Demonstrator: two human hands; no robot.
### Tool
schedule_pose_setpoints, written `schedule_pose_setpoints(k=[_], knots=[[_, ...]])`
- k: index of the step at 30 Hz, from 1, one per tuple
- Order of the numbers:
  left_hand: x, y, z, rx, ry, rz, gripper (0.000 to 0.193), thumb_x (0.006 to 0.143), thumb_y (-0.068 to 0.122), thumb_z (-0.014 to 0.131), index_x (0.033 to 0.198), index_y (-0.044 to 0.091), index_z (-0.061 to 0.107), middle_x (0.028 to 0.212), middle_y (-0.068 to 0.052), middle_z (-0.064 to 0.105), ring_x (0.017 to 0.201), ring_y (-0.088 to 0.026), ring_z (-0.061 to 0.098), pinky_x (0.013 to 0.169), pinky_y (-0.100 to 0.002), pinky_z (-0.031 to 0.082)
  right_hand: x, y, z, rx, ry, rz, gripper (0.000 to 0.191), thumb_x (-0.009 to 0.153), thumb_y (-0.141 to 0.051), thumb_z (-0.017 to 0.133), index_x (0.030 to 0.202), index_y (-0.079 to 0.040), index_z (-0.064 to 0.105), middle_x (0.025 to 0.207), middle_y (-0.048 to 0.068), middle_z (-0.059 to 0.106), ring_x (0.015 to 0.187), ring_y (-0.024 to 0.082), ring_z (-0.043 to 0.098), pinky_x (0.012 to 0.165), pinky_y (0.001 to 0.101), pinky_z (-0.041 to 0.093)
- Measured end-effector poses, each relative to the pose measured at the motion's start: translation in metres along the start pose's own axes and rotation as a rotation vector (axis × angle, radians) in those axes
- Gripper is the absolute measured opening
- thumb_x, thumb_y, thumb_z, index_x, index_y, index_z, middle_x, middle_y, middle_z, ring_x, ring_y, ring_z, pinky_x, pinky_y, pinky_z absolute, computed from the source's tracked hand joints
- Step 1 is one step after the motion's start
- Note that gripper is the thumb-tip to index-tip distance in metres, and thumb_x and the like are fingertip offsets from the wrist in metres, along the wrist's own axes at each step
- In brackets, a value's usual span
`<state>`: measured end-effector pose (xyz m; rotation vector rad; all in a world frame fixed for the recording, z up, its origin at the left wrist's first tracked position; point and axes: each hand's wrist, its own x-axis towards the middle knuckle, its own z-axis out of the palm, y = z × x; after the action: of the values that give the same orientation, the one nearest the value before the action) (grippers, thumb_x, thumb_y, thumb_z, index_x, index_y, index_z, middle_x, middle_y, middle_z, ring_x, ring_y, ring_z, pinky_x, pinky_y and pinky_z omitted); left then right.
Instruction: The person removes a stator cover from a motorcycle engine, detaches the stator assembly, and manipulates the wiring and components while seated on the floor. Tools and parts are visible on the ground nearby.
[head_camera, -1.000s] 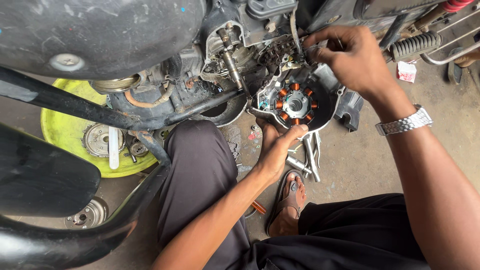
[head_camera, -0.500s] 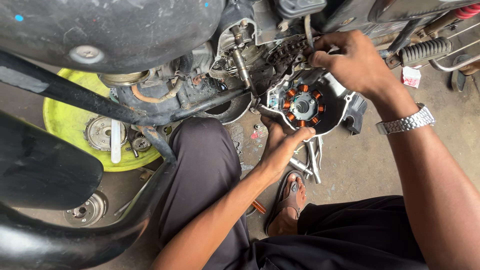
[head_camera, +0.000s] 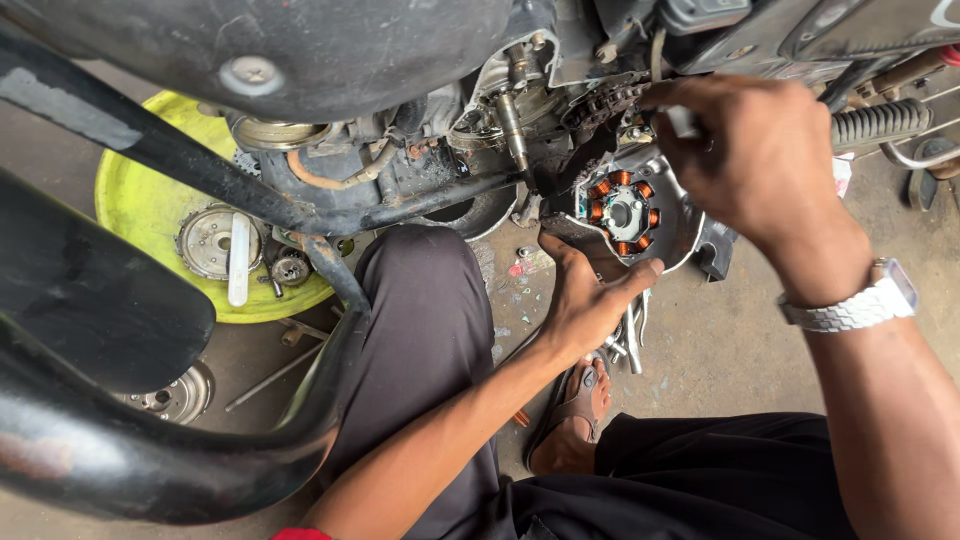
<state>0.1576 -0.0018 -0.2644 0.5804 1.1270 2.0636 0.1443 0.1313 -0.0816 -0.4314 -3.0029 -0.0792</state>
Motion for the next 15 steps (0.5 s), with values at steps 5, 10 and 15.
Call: schedule_pose_setpoints(k=[5,10,15], knots=[[-0.003,-0.012,0.004,0.048,0.001,-0.022,0.066,0.093,0.048,0.076,0.083,-0.014,0.057,0.082,-0.016,0.059,0.082,-0.023,0.059,0.102,-0.047,0.050,0.009,-0.012,0.007,-0.565,-0.187,-0.035,0.038,0.108,-0.031,0.054,0.081,-0.011,0.072,0.054,0.004,0.055,0.044,0.015,0.052,0.046,0.0326,0.043],[-0.004,-0.015,0.013,-0.042,0.022,-0.074,0.065,0.092,0.047,0.078,0.096,-0.015,0.061,0.100,-0.017,0.067,0.111,-0.023,0.065,0.124,-0.047,0.037,0.020,-0.013,0.001,-0.695,-0.277,-0.130,0.041,0.110,-0.026,0.044,0.073,-0.015,0.059,0.052,-0.001,0.041,0.045,0.013,0.037,0.047,0.0313,0.036],[-0.002,-0.012,0.015,-0.167,-0.015,-0.087,0.076,0.087,0.048,0.078,0.113,-0.020,0.057,0.118,-0.032,0.069,0.125,-0.033,0.064,0.128,-0.047,0.030,0.038,-0.010,-0.003,-0.476,-0.415,-0.023,0.040,0.108,-0.035,0.054,0.083,-0.010,0.071,0.055,0.007,0.057,0.048,0.020,0.055,0.048,0.0389,0.048]])
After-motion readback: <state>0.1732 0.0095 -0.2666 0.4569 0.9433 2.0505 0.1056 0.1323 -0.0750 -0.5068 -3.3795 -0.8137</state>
